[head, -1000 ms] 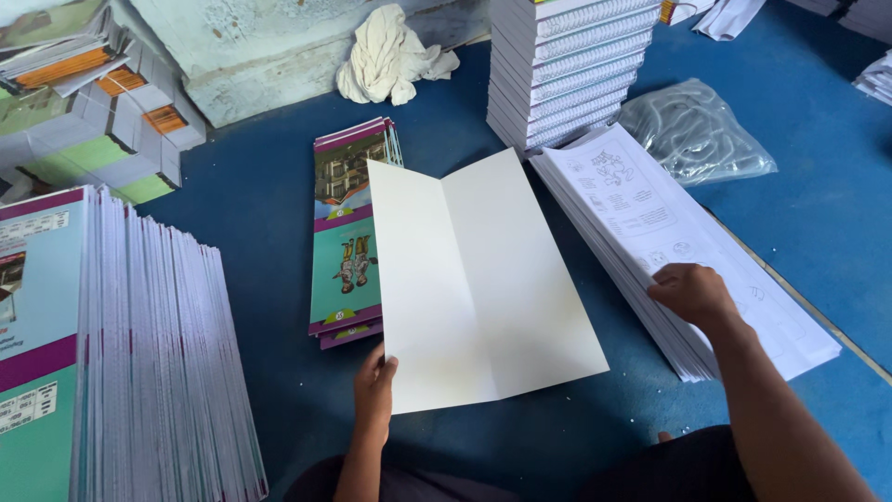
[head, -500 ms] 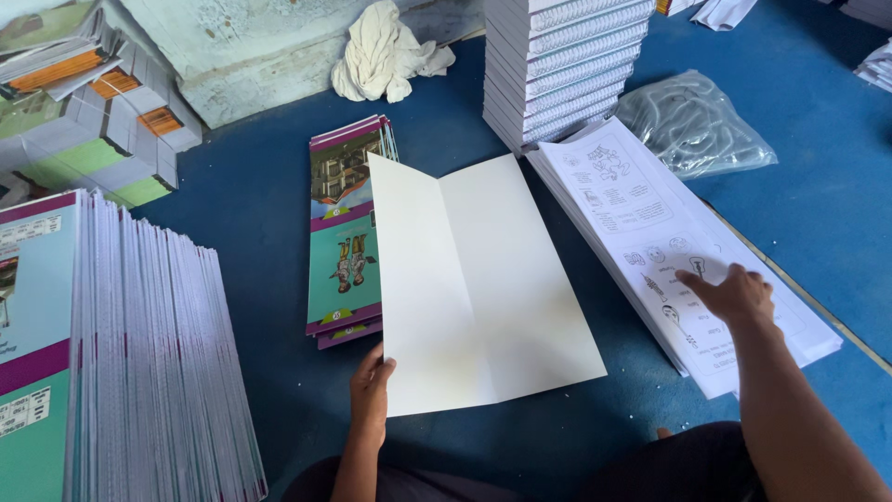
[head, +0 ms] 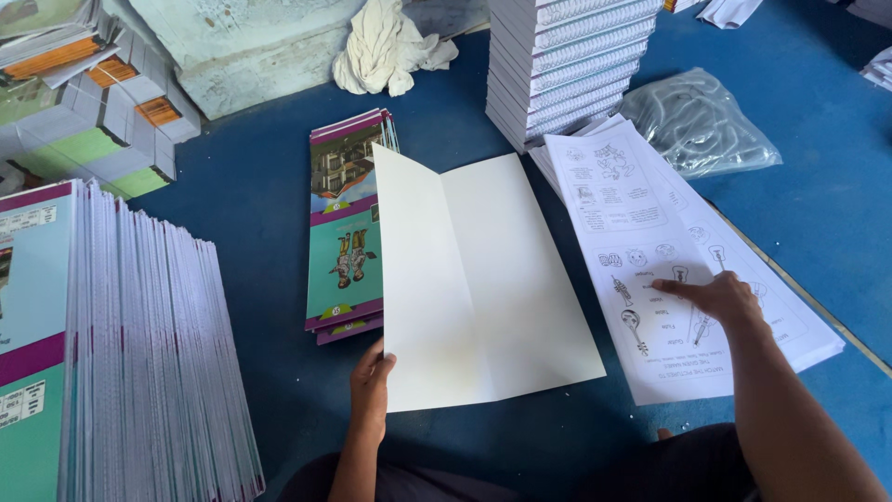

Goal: The person sits on the floor and assembles notebooks by inserting printed pages into covers. They open each cover, place a page inside, close it, and stack the finished notebook on a pile.

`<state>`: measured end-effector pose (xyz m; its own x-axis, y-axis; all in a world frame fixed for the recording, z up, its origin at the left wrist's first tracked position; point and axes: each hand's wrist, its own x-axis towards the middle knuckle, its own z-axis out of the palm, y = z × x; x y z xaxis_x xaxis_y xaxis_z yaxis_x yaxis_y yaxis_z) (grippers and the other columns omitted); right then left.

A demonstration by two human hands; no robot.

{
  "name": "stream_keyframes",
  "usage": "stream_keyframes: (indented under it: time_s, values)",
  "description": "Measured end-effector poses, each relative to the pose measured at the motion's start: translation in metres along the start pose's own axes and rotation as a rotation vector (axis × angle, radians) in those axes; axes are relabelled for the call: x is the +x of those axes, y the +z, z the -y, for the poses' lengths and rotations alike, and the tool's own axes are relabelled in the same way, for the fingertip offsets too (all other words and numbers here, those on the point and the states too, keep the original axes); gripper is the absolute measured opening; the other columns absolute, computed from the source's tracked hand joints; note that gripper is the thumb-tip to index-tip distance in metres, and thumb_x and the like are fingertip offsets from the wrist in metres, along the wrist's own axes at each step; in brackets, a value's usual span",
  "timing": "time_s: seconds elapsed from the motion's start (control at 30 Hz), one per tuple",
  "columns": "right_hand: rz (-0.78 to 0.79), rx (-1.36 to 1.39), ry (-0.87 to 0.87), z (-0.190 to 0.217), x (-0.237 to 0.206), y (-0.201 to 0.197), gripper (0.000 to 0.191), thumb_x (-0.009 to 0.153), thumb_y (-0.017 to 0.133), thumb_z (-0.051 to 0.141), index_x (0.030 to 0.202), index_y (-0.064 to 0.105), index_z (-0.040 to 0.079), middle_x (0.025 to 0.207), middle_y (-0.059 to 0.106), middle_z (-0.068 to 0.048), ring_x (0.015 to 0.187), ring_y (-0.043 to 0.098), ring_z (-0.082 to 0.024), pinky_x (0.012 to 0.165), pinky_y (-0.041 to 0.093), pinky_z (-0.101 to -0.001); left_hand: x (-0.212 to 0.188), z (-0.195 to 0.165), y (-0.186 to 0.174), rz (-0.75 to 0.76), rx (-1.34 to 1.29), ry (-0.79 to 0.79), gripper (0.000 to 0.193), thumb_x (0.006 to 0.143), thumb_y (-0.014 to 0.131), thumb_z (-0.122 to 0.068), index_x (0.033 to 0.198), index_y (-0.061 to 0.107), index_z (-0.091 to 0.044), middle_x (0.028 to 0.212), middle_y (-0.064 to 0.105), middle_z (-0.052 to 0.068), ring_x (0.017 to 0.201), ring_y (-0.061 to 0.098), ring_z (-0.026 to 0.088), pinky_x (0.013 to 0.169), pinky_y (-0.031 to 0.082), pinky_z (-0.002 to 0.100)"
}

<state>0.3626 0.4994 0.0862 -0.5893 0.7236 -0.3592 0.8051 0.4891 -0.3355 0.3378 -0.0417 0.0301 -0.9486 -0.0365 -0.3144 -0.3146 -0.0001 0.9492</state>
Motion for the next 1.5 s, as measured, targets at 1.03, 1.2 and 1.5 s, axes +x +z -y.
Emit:
stream_keyframes:
  time_s: [1.03, 1.2, 1.5]
  values:
    - [0.286, 0.671, -0.245, 0.017, -0.028, -0.006, 0.046, 0.094, 0.065, 0.012, 0.136, 0.058, -0.007, 0.102, 0.074, -0.026, 0.081, 0.074, -0.035, 0.071, 0.063, -0.0473, -0.006, -0.001, -0.007, -0.015, -0.016, 0.046, 0.047, 0.095, 0.063, -0.017, 0.142, 0.062, -0.011, 0.115, 0.075, 0.011, 0.105, 0.067, 0.017, 0.093, 0.051, 0.032]
    - [0.255, 0.693, -0.421, 0.028, -0.042, 0.005, 0.041, 0.096, 0.062, 0.011, 0.132, 0.061, -0.009, 0.098, 0.075, -0.025, 0.078, 0.075, -0.033, 0.07, 0.063, -0.0437, -0.008, -0.003, -0.011, 0.015, -0.073, 0.08, 0.047, 0.094, 0.062, -0.018, 0.141, 0.062, -0.011, 0.118, 0.075, 0.009, 0.109, 0.069, 0.016, 0.095, 0.052, 0.032]
    - [0.299, 0.473, -0.371, 0.089, -0.102, 0.036, 0.039, 0.098, 0.057, 0.017, 0.134, 0.06, 0.0, 0.094, 0.077, -0.024, 0.073, 0.077, -0.031, 0.069, 0.064, -0.0409, -0.015, -0.009, -0.016, 0.009, -0.055, 0.075, 0.045, 0.094, 0.063, -0.021, 0.138, 0.065, -0.013, 0.124, 0.074, 0.007, 0.115, 0.068, 0.017, 0.099, 0.052, 0.033]
